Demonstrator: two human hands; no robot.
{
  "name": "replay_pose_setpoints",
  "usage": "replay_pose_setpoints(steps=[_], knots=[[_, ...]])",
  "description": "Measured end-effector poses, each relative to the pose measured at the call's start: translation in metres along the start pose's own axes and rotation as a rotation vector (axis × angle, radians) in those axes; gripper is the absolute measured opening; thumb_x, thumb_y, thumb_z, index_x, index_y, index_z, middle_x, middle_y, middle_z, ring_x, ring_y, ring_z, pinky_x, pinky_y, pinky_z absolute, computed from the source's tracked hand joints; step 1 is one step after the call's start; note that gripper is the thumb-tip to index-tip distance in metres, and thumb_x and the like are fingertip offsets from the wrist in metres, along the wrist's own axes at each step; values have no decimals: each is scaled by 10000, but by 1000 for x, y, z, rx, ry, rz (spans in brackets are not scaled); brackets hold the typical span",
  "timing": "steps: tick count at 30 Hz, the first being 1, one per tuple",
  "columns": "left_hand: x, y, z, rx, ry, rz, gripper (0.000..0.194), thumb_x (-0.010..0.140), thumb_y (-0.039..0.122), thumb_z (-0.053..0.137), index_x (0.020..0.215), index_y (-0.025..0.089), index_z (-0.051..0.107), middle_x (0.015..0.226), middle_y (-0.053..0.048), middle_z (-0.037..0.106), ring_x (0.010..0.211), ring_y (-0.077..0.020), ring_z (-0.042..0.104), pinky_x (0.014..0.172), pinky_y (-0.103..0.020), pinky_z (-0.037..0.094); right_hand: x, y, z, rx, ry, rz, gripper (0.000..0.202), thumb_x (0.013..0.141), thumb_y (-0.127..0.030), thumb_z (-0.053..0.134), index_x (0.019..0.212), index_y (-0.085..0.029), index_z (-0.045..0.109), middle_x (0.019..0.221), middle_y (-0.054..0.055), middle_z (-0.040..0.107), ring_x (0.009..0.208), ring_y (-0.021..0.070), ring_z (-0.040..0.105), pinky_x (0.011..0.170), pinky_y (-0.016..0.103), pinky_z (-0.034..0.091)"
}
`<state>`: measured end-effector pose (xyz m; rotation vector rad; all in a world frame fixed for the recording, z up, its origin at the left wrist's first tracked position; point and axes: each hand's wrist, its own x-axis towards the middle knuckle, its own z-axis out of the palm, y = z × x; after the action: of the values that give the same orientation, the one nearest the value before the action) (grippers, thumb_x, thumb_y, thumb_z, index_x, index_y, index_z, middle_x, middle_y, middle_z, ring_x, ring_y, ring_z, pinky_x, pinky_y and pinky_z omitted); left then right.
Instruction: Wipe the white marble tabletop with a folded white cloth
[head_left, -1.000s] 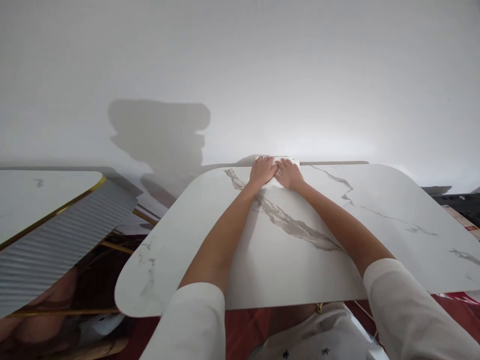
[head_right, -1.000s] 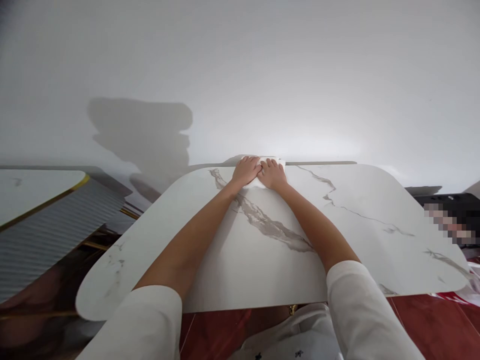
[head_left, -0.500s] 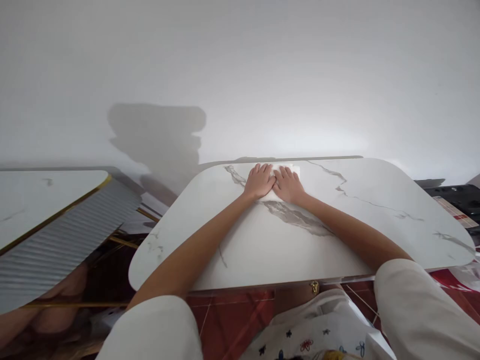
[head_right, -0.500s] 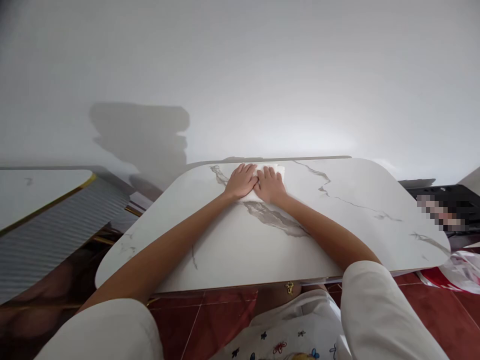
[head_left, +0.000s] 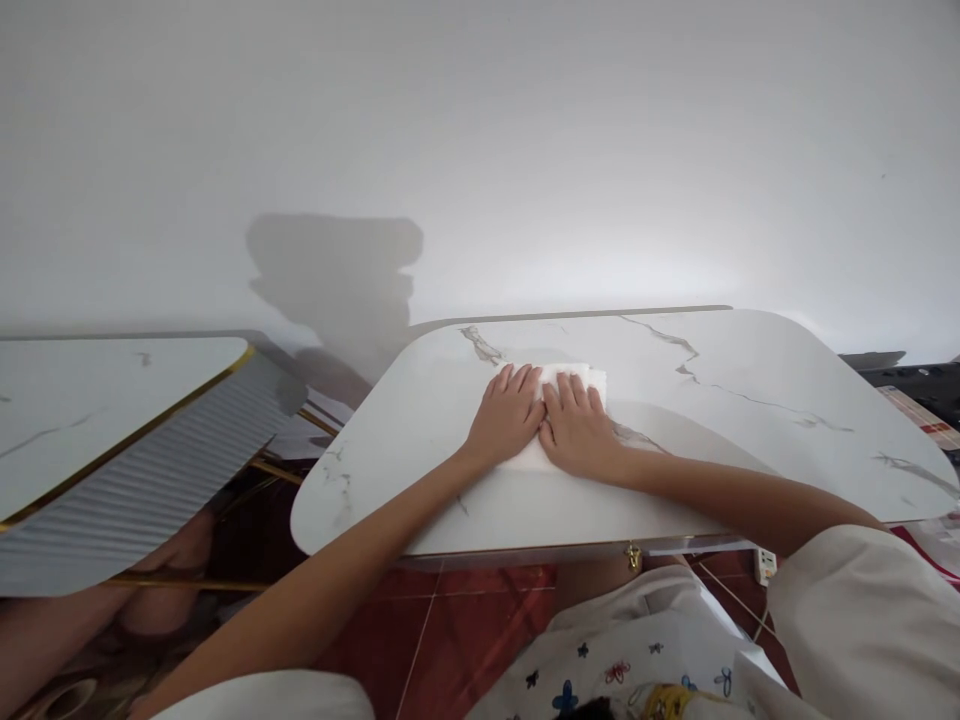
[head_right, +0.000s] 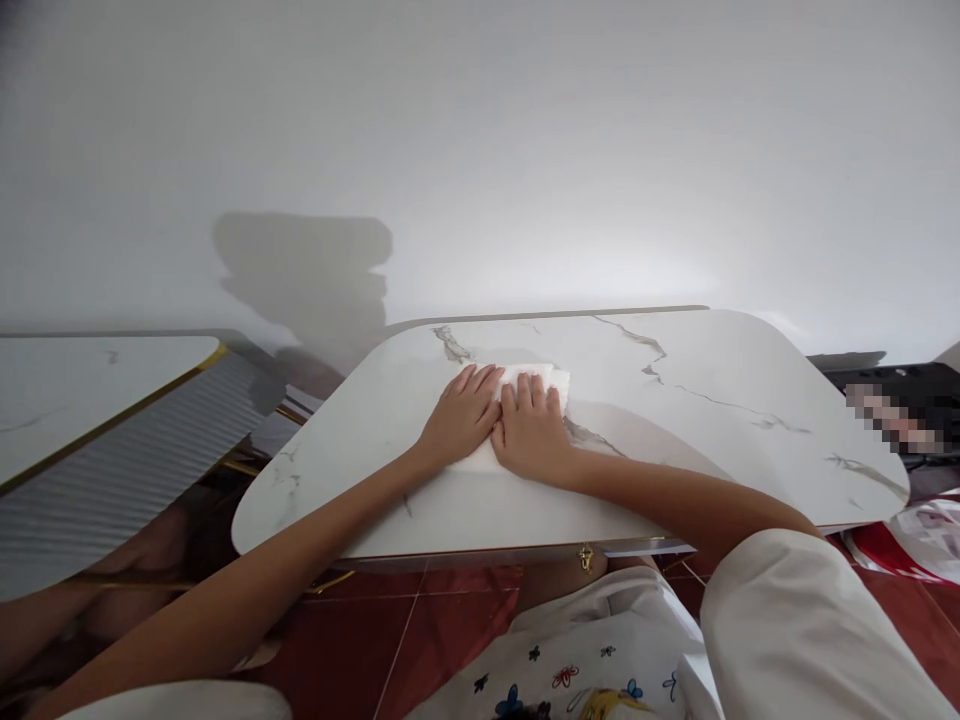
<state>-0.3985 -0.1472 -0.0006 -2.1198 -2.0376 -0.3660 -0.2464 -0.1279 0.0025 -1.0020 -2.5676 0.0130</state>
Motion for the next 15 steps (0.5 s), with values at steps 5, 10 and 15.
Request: replay_pose_setpoints(steps=[5,10,15], knots=[[-23,7,-9,-13,-27,-29,559,911,333,255,1415,145,406,1465,-110,437,1399,-295,287,1142,-461,262,-18,-11,-9,80,-72,9,580,925,-311,396,1439,-41,397,1523,237,318,1413,384,263,1110,567,255],[-43,15,-12,-37,-21,-57,572,894,356,298,1425,176,411,1473,-99,435,1413,-308,278,1148,-470,257,-35,-19,-13,102,-92,-8,592,924,-317,394,1453,-50,380,1536,230,289,1427,382,229,1114,593,231],[-64,28,-15,-67,-8,-90,580,882,364,330,1434,202,408,1477,-85,436,1421,-315,269,1140,-490,274,-56,-22,-18,140,-112,-34,604,914,-320,415,1459,-63,378,1545,215,269,1434,376,214,1123,602,220]])
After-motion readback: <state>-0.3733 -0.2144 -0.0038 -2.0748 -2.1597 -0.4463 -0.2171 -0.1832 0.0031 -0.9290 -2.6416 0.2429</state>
